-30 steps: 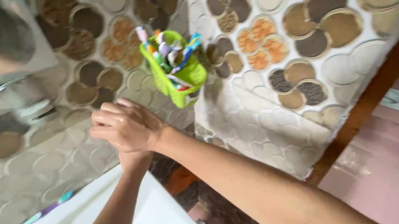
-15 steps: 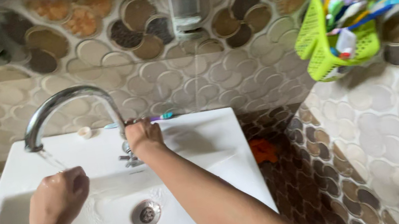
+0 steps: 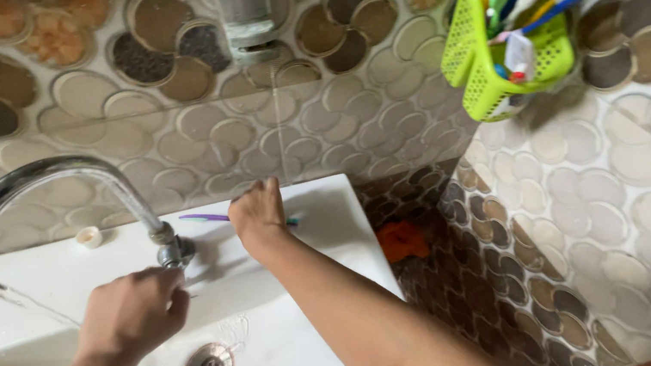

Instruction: The person cleans a bathroom sink and a soap wrapper using a cloth and water, then places cleaning items into a container.

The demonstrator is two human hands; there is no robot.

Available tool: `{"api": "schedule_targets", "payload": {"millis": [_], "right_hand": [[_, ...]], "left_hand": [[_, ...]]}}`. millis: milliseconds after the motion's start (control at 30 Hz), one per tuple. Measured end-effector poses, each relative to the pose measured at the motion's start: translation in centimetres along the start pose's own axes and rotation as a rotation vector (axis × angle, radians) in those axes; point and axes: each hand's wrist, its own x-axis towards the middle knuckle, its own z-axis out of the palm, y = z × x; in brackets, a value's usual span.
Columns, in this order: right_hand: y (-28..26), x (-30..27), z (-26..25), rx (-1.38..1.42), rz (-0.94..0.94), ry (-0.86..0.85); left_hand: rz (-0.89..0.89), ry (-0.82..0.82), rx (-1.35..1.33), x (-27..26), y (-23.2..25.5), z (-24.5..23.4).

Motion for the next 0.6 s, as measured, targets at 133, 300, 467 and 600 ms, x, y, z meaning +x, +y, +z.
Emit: {"api": "schedule_targets", "payload": {"millis": [133, 300, 467, 600], "right_hand": [[5.5, -2.3, -4.4, 0.113, -0.042, 0.343], [16.2, -6.2, -13.9, 0.101, -0.322, 0.534], [25.7, -10.6, -25.1, -0.195, -0.13, 0.65], [32.9, -13.9, -31.6, -0.213, -0.069, 1.206]], "left_hand": [[0.154, 0.34, -0.167, 4.3, 7.5, -2.4], [0.22, 0.456, -0.323, 6.7, 15.5, -6.9], [0.432, 0.77, -0.471, 9.1, 24.4, -11.7], [0.612, 1.011, -0.803, 11.4, 33.5, -15.2]]}}
